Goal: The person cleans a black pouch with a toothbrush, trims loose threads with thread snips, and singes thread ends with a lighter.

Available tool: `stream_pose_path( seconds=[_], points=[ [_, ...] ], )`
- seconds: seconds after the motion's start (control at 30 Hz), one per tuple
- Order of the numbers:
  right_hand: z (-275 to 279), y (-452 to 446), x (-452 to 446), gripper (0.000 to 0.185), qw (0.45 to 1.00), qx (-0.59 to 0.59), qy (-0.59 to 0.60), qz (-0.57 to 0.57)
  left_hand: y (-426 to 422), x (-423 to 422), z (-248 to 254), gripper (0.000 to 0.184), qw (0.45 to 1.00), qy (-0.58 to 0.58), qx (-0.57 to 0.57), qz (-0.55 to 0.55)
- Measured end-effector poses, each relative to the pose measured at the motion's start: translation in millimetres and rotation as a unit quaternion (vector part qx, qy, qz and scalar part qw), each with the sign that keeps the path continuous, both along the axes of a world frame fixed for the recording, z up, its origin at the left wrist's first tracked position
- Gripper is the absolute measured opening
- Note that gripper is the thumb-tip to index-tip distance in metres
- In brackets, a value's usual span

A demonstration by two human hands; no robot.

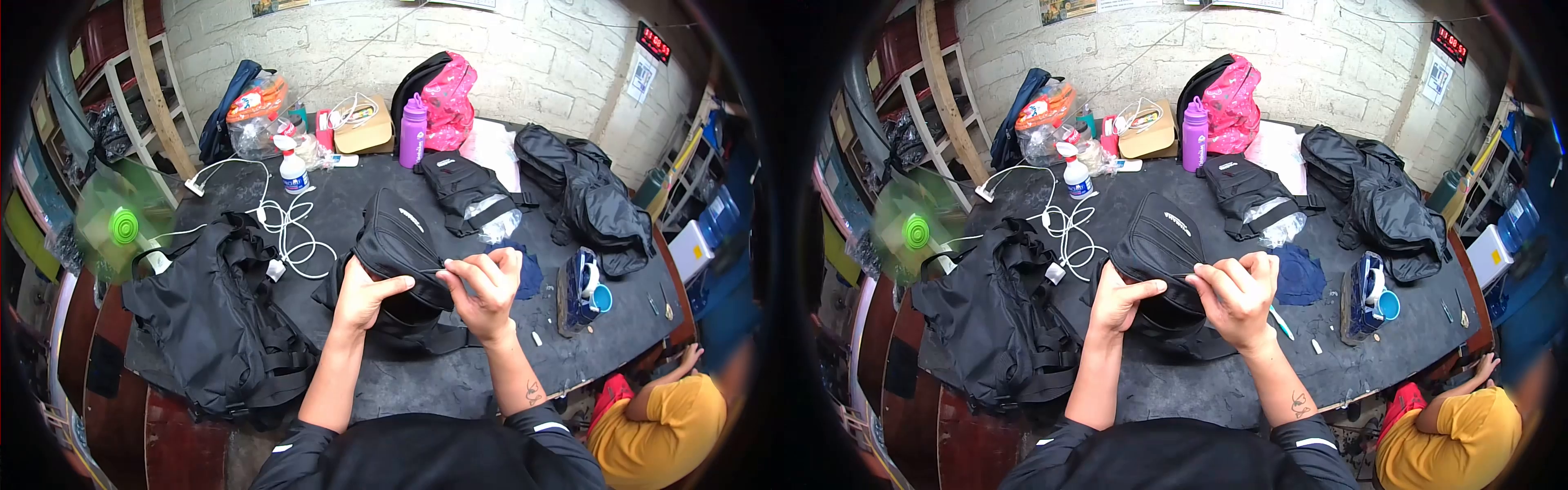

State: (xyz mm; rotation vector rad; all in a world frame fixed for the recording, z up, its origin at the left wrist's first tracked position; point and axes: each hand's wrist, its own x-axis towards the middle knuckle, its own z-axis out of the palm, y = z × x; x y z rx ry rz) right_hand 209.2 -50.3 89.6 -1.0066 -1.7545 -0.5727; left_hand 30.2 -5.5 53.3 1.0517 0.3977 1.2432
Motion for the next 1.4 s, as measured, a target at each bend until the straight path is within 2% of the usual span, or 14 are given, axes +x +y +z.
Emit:
stream_pose_path(
  seconds=[0.27,0.37,0.53,0.6,0.63,0.67,0.73,0.77,0.8,0.87,0.9,0.93,1.0,1.4],
  points=[
    [-4.1,2.6,-2.9,0.020,1.000,-0.004,0.002,0.002,-0.4,-1.9,0.2,0.049,1.000,-0.003,0.002,0.002],
    [-9.6,6.9,-3.1,0.029,0.992,-0.103,0.071,0.013,-0.7,-1.5,-0.8,0.048,1.000,-0.004,0.004,-0.002],
    [-24.0,15.2,-4.8,0.030,0.968,-0.207,0.144,-0.006,0.2,2.4,-7.5,0.047,1.000,0.003,0.011,-0.001],
    [-42.6,25.1,0.1,0.028,0.876,-0.383,0.271,0.108,-1.9,6.6,-6.8,0.046,1.000,0.018,0.018,0.017],
    [-49.1,29.2,1.3,0.024,0.841,-0.415,0.306,0.165,-2.6,8.3,-7.6,0.046,1.000,0.019,0.018,0.014],
    [-53.3,29.5,4.8,0.024,0.842,-0.413,0.307,0.163,-3.3,9.6,-8.7,0.047,0.999,0.028,0.021,0.021],
    [-53.0,28.8,7.0,0.024,0.585,-0.483,0.516,0.398,-2.7,10.4,-10.4,0.048,0.999,0.040,0.025,0.025],
    [-56.3,28.5,10.7,0.020,0.555,-0.456,0.537,0.443,-1.8,9.9,-11.8,0.048,0.998,0.038,0.024,0.036],
    [-57.0,26.4,9.5,0.020,0.556,-0.455,0.537,0.442,-1.1,9.3,-12.7,0.048,0.998,0.035,0.023,0.048],
    [-55.6,20.1,1.0,0.019,0.757,-0.372,0.475,0.250,0.5,8.0,-11.1,0.048,0.999,0.023,0.016,0.045],
    [-50.7,14.4,-4.0,0.022,0.867,-0.287,0.386,0.129,0.1,7.8,-9.0,0.048,0.999,0.020,0.013,0.047],
    [-47.7,12.7,-5.0,0.022,0.867,-0.287,0.386,0.129,-0.3,7.7,-7.8,0.048,0.999,0.017,0.009,0.048],
    [-42.5,10.7,-5.3,0.027,0.969,-0.137,0.204,0.018,-0.3,8.6,-7.0,0.048,0.999,0.016,0.012,0.045],
    [-29.4,3.9,-5.0,0.029,0.994,-0.042,0.093,-0.049,-3.5,8.8,-2.4,0.044,0.998,0.027,0.028,0.049]
  ],
)
